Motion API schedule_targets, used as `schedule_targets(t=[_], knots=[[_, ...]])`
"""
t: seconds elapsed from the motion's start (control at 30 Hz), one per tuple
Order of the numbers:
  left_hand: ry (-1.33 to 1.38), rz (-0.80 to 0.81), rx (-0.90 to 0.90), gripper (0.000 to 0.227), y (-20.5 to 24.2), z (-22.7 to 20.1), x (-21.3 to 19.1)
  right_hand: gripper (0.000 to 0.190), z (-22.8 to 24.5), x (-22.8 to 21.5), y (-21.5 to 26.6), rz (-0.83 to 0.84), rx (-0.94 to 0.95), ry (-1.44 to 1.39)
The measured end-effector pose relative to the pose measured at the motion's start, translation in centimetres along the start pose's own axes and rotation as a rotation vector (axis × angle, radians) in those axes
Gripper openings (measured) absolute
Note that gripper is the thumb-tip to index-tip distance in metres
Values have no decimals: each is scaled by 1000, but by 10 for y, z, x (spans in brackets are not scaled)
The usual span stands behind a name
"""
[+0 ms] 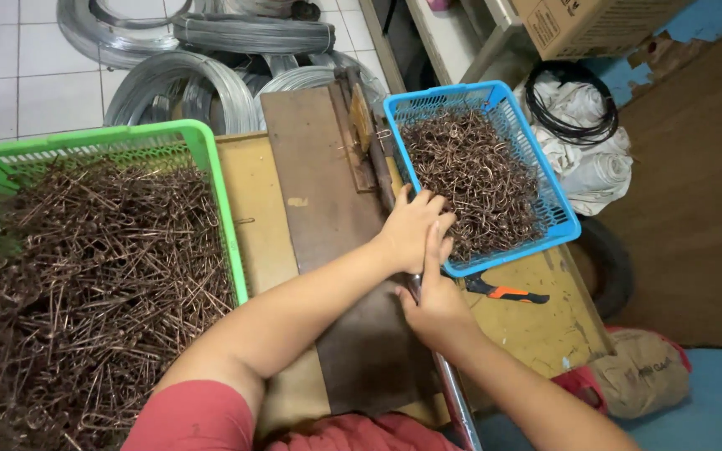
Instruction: The person repeatedly picks straight wire pieces from a green basket, places each into a manual bending jig, and pulls a long metal lever to bend the wire. The bent pieces are then dropped into a blue basket. The process is repeated continuously throughout the clip.
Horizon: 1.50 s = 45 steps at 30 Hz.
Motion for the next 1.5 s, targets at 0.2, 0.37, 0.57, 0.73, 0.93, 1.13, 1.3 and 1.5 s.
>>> schedule_targets(t=[0.2, 0.37, 0.57, 0.73, 0.93, 1.13, 1.3, 1.5], knots=[[-1, 81, -41, 52, 5, -3, -11, 94, 1, 14, -12, -76, -74, 59], [10, 114, -62, 69, 1, -1, 4, 93, -3, 18, -16, -81, -96, 77], [26, 87, -71, 71, 4, 1, 0, 94, 12, 14, -5, -64, -97, 60], [29, 124, -92, 76, 6, -2, 1, 94, -9, 28, -24, -135, -104, 103], [31, 108, -101, 74, 7, -6, 1, 95, -29, 39, -43, -153, -158, 21], [82, 98, -98, 73, 7, 0, 0, 96, -28, 37, -46, -156, -148, 30], [26, -121, -493, 80, 32, 45, -27, 96, 9, 9, -1, 7, -143, -120], [246, -207, -869, 94, 70, 199, -52, 102, 7, 5, 7, 42, -42, -146]])
Point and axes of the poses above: each hand's wrist, its own y-axis away from the middle knuckle, its own x-axis out of the palm, z = x × y, the point moved 10 cm from there along -y, towards the middle knuckle, and after that the axes turned 13 degrees about z, right-handed, at the moved point
